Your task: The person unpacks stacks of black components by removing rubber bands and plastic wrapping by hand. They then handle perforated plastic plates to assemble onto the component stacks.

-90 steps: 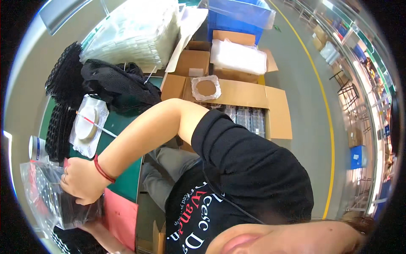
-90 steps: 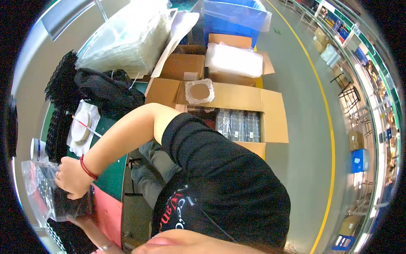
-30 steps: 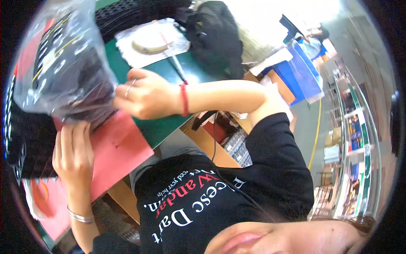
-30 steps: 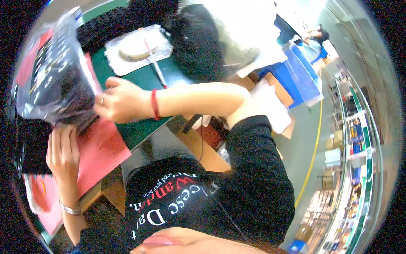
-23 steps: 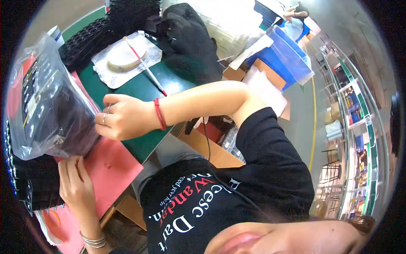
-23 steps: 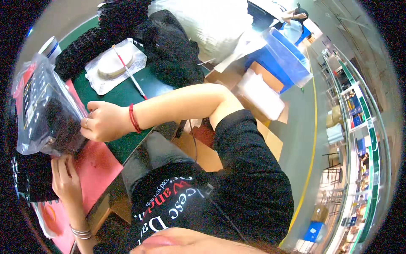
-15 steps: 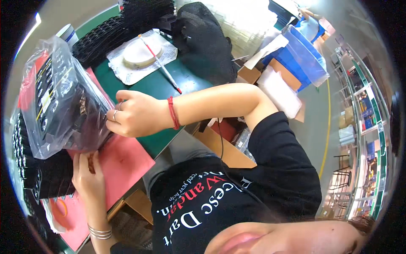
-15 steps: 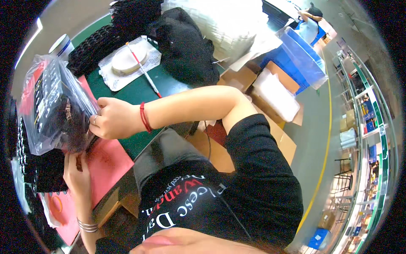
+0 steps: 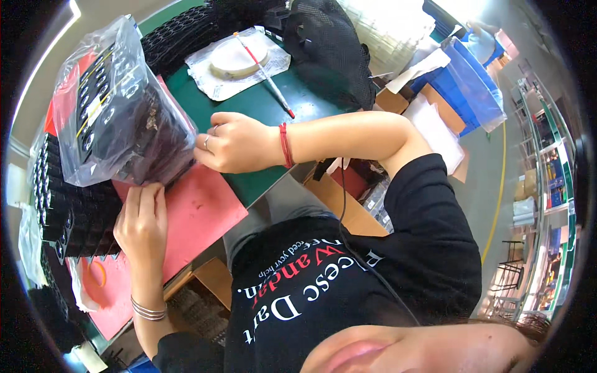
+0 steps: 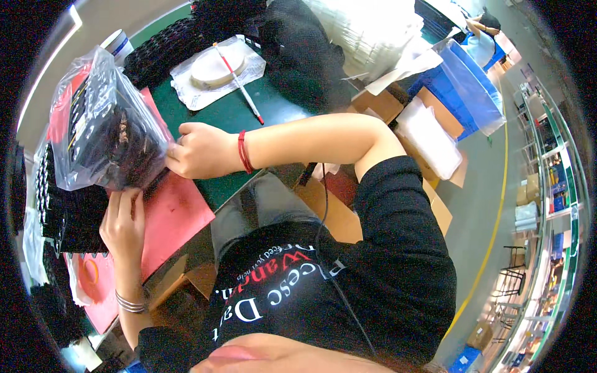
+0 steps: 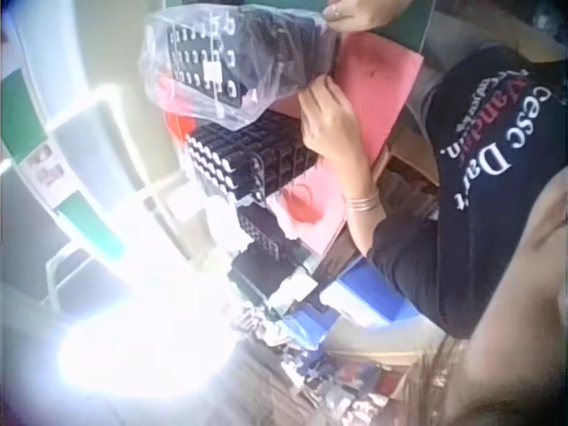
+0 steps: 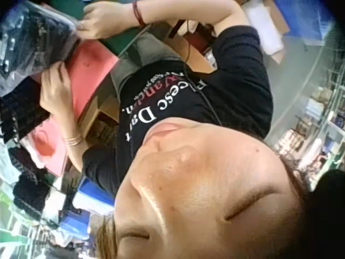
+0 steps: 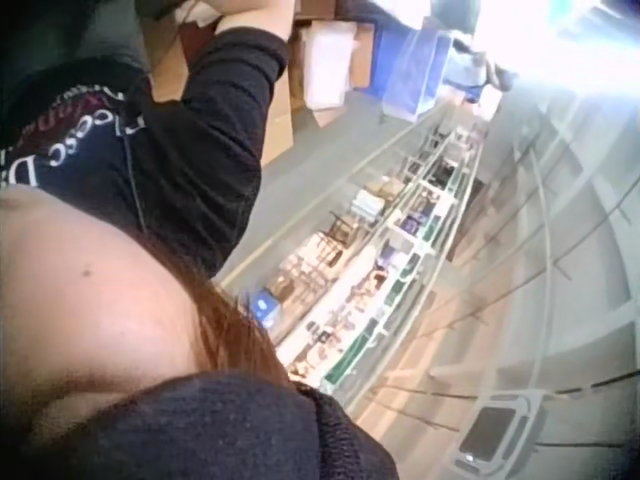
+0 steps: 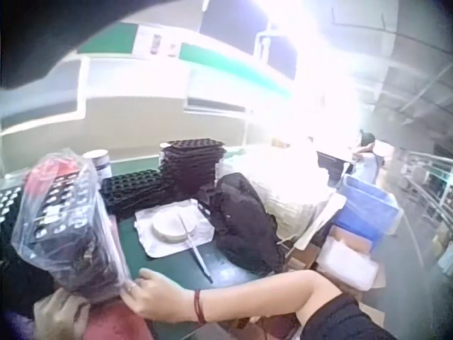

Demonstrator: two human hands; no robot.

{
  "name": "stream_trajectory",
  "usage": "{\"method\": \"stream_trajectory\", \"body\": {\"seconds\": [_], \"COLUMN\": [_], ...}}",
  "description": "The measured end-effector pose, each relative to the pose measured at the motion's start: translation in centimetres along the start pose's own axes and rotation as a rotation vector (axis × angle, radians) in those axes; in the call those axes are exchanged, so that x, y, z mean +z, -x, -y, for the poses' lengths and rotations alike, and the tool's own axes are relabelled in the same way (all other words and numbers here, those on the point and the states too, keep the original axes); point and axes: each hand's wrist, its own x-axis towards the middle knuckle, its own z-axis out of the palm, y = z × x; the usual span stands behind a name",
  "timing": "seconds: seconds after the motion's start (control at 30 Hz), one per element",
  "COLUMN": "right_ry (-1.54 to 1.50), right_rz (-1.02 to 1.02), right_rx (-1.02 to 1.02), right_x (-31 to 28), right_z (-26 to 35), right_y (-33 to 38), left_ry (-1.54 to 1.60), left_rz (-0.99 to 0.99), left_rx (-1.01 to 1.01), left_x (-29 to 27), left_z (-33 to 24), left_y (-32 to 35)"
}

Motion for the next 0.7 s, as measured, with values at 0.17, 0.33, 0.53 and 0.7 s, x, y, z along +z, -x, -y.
{"method": "stream_trajectory", "body": {"seconds": [0.17, 0.33, 0.53, 0.7], "right_ry": [-0.060, -0.284, -0.481, -0.722], "right_rz": [0.039, -0.012, 0.167, 0.275], "right_rx": [0.020, 0.428, 0.808, 0.960], "right_x": [-0.6, -0.8, 3.8, 7.7], "right_z": [-2.1, -5.2, -10.2, -11.6], "right_y": [1.2, -2.5, -7.1, -9.8], "left_ry": [0.286, 0.895, 1.401, 1.362], "left_rz": [0.036, -0.373, -0.508, -0.475], "left_rx": [-0.150, -0.770, -1.132, -1.126], "left_x": [-0.1, 0.6, 5.1, 8.9], "left_z": [-0.2, 2.6, 8.4, 10.8], "left_y": [-0.5, 0.1, -3.9, -6.8]}}
